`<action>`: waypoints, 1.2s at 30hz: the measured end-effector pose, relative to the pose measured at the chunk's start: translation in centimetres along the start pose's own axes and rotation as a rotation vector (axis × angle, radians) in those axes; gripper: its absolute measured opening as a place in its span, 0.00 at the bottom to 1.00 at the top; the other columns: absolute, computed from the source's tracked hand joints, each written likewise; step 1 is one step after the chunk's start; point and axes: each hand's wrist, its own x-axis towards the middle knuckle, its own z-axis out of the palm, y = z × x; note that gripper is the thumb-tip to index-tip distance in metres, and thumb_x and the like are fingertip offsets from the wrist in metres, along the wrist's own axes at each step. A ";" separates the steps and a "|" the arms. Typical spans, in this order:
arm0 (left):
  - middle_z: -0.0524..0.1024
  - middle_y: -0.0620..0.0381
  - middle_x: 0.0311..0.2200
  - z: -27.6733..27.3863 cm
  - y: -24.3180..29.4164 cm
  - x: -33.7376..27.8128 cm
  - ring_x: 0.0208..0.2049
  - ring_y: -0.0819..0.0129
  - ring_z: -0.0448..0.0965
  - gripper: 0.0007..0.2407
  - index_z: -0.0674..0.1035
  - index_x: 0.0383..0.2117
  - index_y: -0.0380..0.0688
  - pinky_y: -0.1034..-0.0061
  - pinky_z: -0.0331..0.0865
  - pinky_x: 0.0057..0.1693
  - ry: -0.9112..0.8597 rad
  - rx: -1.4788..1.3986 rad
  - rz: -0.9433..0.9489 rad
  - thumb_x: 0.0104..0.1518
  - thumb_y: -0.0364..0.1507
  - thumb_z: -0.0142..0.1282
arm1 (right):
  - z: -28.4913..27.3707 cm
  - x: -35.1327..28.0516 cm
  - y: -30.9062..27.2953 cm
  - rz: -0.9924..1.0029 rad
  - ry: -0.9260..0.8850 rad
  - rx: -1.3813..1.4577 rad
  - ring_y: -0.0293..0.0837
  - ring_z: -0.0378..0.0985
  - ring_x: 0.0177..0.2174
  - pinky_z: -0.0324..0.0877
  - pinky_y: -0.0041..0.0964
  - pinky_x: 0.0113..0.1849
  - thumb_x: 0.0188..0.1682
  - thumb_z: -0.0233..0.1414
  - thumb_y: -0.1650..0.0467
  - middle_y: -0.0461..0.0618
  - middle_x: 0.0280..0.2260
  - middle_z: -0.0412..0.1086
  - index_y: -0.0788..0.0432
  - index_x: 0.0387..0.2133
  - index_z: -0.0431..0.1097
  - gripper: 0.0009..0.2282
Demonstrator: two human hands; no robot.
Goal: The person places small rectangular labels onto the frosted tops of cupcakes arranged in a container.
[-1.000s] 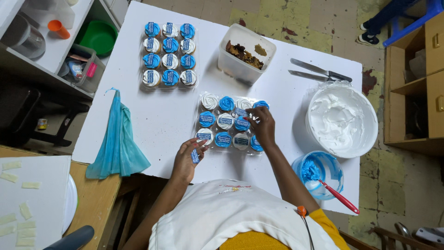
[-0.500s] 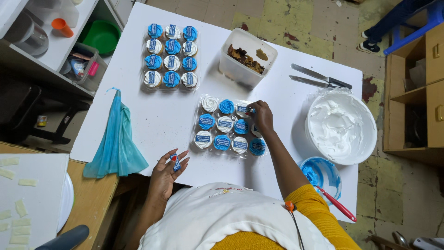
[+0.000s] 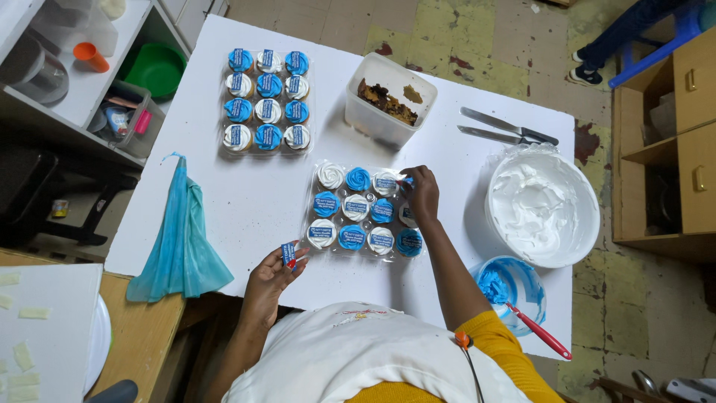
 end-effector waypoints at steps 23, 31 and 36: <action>0.84 0.41 0.42 11.2 6.7 4.4 0.36 0.57 0.84 0.13 0.82 0.48 0.30 0.72 0.77 0.47 -0.320 0.441 0.117 0.56 0.19 0.59 | -46.6 -6.0 -9.7 -0.216 1.087 -0.290 0.39 0.56 0.22 0.53 0.31 0.24 0.66 0.48 0.78 0.61 0.46 0.75 0.65 0.59 0.66 0.10; 0.83 0.42 0.47 16.7 11.3 0.7 0.41 0.56 0.87 0.16 0.80 0.53 0.31 0.72 0.81 0.52 -0.445 0.389 0.239 0.58 0.20 0.55 | -28.5 -8.2 -13.4 -0.036 1.030 0.144 0.30 0.58 0.19 0.55 0.29 0.22 0.62 0.44 0.64 0.48 0.37 0.76 0.58 0.53 0.71 0.15; 0.86 0.45 0.44 18.0 12.8 -2.2 0.44 0.63 0.88 0.16 0.82 0.52 0.39 0.75 0.83 0.51 -0.550 0.476 0.327 0.56 0.20 0.59 | -22.1 -11.1 -17.4 -0.169 0.574 0.500 0.38 0.70 0.31 0.68 0.31 0.34 0.59 0.48 0.62 0.50 0.31 0.69 0.59 0.58 0.66 0.18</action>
